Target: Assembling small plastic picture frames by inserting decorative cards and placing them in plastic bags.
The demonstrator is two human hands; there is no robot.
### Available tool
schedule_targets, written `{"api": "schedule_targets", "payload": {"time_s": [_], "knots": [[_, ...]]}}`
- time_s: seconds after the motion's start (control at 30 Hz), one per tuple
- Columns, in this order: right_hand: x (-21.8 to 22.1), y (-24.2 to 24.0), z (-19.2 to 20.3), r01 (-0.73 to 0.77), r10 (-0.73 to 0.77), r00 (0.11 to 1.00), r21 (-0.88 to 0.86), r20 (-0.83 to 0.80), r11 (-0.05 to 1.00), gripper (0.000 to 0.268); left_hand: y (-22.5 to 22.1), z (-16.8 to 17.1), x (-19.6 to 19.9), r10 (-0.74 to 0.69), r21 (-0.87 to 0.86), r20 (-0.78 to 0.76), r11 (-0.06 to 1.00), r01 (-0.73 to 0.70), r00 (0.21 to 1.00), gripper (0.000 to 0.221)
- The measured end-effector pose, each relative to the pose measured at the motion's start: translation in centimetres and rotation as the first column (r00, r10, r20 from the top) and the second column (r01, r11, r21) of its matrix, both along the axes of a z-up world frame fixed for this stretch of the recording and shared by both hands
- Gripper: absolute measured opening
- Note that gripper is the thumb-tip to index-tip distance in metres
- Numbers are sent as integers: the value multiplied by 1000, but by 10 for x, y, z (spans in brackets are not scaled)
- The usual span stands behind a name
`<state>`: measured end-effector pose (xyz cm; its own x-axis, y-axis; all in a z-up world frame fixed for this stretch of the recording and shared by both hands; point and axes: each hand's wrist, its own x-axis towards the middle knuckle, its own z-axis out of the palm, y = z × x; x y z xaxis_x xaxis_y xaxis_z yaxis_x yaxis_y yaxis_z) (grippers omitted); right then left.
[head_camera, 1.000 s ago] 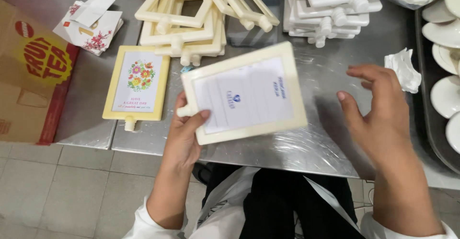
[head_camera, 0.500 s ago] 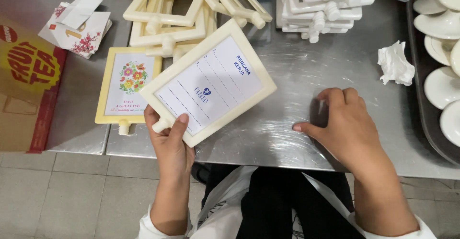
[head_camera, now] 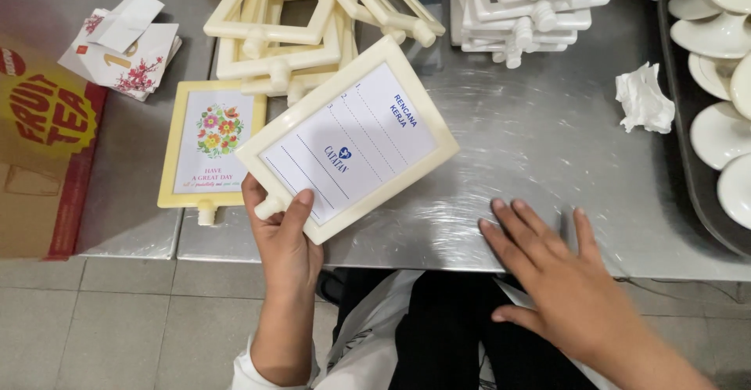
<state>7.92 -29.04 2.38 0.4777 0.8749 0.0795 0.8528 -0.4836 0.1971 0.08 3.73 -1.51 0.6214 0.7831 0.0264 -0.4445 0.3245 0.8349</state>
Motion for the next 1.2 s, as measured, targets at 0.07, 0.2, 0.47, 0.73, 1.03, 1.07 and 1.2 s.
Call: {"api": "schedule_targets", "payload": {"time_s": [0.07,0.2,0.47,0.73,1.03,1.07,1.2], "knots": [[-13,-4,8,-25,30,999,117,-43,993,88,0,1,1,2,-1,-3,1000,-2,1000,64],[-22,-12,41,-85,185,977,605,-105,792,27,-2,0,1,16,27,11,1000,-16,1000,66],[36,-2,24,600,75,799,799,-597,-39,34,-9,12,0,19,8,-36,1000,-19,999,64],[64,30,27,881,508,458,450,-729,-149,84,-28,3,12,-56,-39,-110,998,52,992,66],[82,19,15,926,379,363,375,-851,-45,18,-44,2,15,-196,-61,-94,980,190,976,65],[86,9,10,950,516,289,307,-806,-51,26,-44,4,15,-204,-67,-105,978,198,973,64],[100,-20,5,994,857,20,106,-514,40,35,-43,3,15,-221,-49,-95,975,217,971,61]]}}
